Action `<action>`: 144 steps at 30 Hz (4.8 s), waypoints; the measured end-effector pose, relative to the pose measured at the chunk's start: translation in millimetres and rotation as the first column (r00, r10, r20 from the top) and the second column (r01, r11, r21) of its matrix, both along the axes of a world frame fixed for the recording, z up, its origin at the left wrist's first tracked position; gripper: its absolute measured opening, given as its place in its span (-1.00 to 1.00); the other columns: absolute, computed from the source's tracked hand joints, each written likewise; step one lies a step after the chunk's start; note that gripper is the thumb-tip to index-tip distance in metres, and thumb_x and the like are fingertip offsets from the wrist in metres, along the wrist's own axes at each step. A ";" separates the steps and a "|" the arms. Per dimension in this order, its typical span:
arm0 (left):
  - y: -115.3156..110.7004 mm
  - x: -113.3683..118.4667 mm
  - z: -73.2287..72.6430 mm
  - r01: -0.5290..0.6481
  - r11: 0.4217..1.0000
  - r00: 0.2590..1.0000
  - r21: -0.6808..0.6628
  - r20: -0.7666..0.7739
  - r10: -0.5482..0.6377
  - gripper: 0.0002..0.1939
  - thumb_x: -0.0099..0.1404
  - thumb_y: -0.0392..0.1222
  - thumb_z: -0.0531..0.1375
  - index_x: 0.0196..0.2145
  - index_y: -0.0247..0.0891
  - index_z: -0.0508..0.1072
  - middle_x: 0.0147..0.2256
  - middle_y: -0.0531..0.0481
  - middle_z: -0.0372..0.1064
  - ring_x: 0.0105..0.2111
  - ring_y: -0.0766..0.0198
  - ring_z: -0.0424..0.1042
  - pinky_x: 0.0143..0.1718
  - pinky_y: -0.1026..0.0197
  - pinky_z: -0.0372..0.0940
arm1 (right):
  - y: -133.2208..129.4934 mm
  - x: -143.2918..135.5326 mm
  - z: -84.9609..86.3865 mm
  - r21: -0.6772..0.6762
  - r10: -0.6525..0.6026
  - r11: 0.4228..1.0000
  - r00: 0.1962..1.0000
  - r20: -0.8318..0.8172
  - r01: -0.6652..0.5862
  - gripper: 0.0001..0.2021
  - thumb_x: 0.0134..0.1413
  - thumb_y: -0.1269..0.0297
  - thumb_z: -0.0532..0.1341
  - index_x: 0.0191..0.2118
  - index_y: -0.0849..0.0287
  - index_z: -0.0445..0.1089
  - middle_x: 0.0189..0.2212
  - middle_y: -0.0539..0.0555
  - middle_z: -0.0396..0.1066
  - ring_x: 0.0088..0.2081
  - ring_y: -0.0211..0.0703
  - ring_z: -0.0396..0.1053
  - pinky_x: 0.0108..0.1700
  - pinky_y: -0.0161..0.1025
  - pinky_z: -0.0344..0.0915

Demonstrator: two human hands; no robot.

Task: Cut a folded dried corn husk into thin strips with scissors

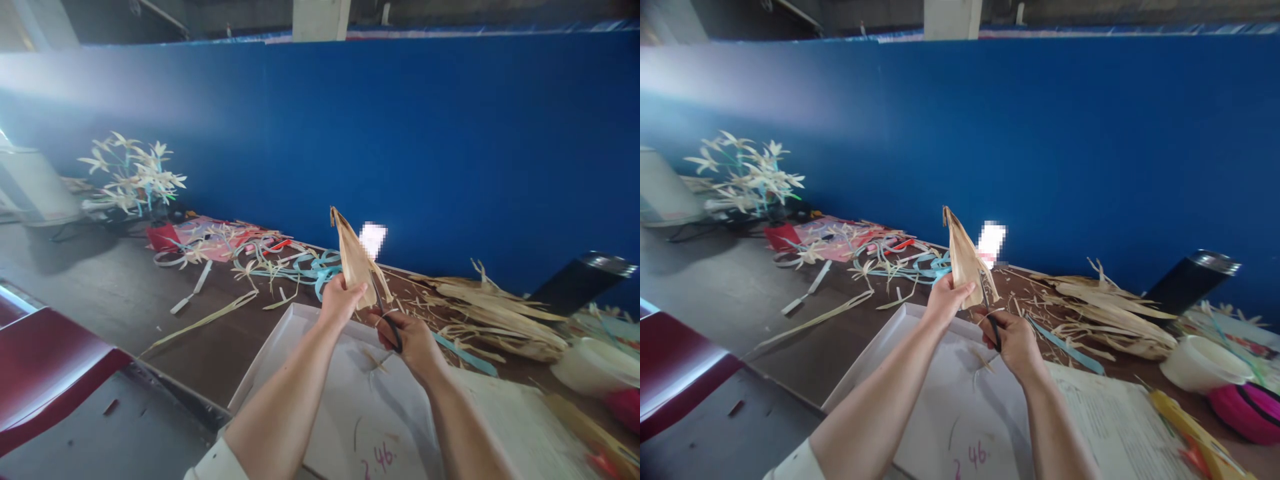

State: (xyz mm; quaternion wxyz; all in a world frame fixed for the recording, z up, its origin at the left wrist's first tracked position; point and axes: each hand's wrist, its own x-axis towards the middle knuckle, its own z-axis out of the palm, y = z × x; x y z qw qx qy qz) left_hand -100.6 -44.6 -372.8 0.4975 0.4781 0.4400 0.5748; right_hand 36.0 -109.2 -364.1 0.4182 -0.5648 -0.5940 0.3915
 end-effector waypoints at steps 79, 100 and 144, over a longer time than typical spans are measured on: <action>-3.8 -10.1 9.7 0.007 1.000 0.993 -0.028 -0.119 -0.010 -0.73 -0.01 -0.04 0.23 -0.42 -0.32 0.44 -0.55 0.05 0.31 -0.57 0.38 0.25 -0.56 0.36 0.11 | 2.0 2.1 -4.1 -0.009 -0.043 0.999 0.986 -0.162 0.042 -0.64 -0.20 0.10 0.30 -0.31 0.29 0.48 -0.74 -0.06 0.17 -0.64 -0.34 0.05 -0.57 -0.32 -0.05; -2.9 -13.5 12.8 -0.038 0.999 0.981 -0.006 -0.192 0.037 -0.70 -0.01 0.00 0.19 -0.43 -0.31 0.46 -0.58 0.09 0.26 -0.57 0.39 0.20 -0.55 0.35 0.06 | 2.8 5.2 -6.4 0.025 -0.006 1.000 0.996 -0.085 0.008 -0.57 -0.17 0.02 0.28 -0.78 0.18 0.21 -0.72 -0.01 0.19 -0.63 -0.35 0.06 -0.54 -0.30 -0.03; -8.0 -11.4 17.2 -0.044 0.996 0.948 0.082 -0.311 0.067 -0.71 -0.01 0.00 0.22 -0.45 -0.32 0.47 -0.58 0.12 0.26 -0.54 0.40 0.19 -0.53 0.38 0.02 | 1.1 6.7 -1.5 -0.041 -0.019 0.999 0.990 -0.143 0.013 -0.73 -0.19 0.10 0.31 -0.58 0.24 0.40 -0.70 -0.01 0.28 -0.63 -0.34 0.12 -0.55 -0.32 0.03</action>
